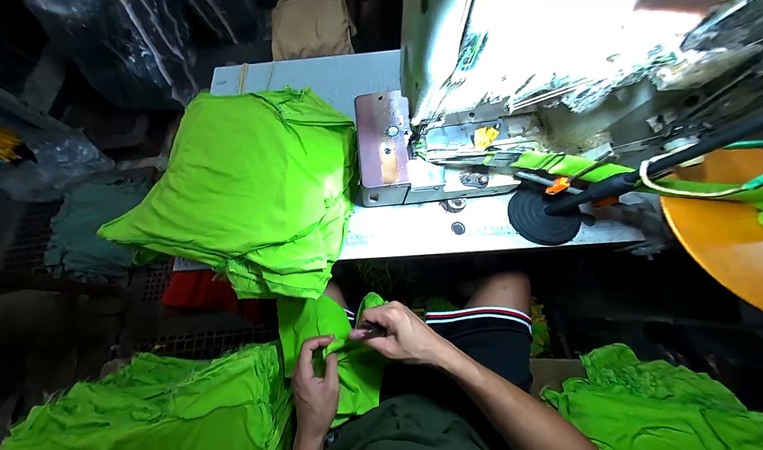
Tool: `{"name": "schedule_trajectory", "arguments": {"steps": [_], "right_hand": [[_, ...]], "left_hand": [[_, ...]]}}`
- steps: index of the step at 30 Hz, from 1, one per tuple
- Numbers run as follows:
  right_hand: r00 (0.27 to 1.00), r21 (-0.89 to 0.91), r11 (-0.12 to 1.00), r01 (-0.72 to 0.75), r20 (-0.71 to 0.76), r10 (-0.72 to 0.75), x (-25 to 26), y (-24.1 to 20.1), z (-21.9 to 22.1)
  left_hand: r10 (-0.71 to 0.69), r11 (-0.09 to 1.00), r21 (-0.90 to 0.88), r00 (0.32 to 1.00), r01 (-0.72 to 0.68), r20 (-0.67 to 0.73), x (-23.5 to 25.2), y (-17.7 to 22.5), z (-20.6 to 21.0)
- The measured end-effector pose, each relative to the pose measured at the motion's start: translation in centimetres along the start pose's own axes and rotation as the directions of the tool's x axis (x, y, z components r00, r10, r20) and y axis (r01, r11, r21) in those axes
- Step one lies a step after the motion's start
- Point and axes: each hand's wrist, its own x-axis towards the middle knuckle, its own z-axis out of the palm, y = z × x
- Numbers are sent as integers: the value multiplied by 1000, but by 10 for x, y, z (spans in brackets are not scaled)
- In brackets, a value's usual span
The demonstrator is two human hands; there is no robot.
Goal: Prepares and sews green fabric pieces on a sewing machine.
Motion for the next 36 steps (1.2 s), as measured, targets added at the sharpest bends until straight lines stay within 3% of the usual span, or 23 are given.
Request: {"name": "schedule_trajectory", "arguments": {"steps": [2, 3, 4, 6, 9, 12, 13, 15, 18, 20, 22, 24, 27, 30, 33, 36], "right_hand": [[990, -68, 997, -33, 138, 42, -2, -4, -3], [970, -121, 991, -52, 230, 79, -1, -5, -3], [949, -135, 989, -57, 299, 96, 1, -8, -2], [945, -45, 999, -7, 327, 21, 14, -25, 5], [977, 140, 970, 200, 45, -208, 61, -82, 10], [899, 300, 874, 382, -341, -276, 126, -155, -17], [859, 326, 845, 425, -440, -262, 143, -173, -31], [787, 326, 830, 453, -583, -201, 163, -187, -58], [770, 438, 827, 353, -638, 9, 152, -148, -83], [765, 685, 678, 267, -578, 283, 123, -98, -83], [732, 864, 459, 205, -447, 514, 81, -59, -79], [691, 920, 355, 169, -367, 623, 44, -37, -75], [697, 890, 392, 233, -434, 571, 15, -29, -74], [656, 845, 481, 233, -502, 563, 11, -38, -81], [706, 780, 581, 234, -547, 449, 16, -64, -92], [766, 606, 742, 286, -610, 203, 39, -96, -96]], "left_hand": [[-49, 976, -206, 991, 74, 122, 4, 1, -21], [-54, 971, -218, 980, 96, 193, 10, 3, -39], [-35, 983, -164, 969, 77, 244, 21, 7, -61], [88, 993, 47, 949, -107, 302, 60, 24, -114], [338, 803, 383, 878, -457, 341, 150, 93, -199], [562, 647, 431, 775, -629, 287, 261, 158, -237], [648, 577, 424, 707, -698, 281, 301, 171, -234], [770, 489, 413, 602, -768, 209, 346, 223, -186], [790, 351, 385, 491, -854, 368, 369, 251, -94], [717, 435, 272, 513, -858, 472, 364, 218, -23], [576, 603, 182, 582, -776, 574, 347, 171, 36], [423, 725, 189, 644, -663, 637, 328, 145, 73], [449, 767, 147, 686, -625, 572, 310, 141, 85], [549, 761, 69, 698, -645, 460, 291, 163, 61], [728, 649, -24, 611, -761, 311, 276, 186, 22], [792, 591, -5, 579, -807, 195, 269, 204, -8]]}}
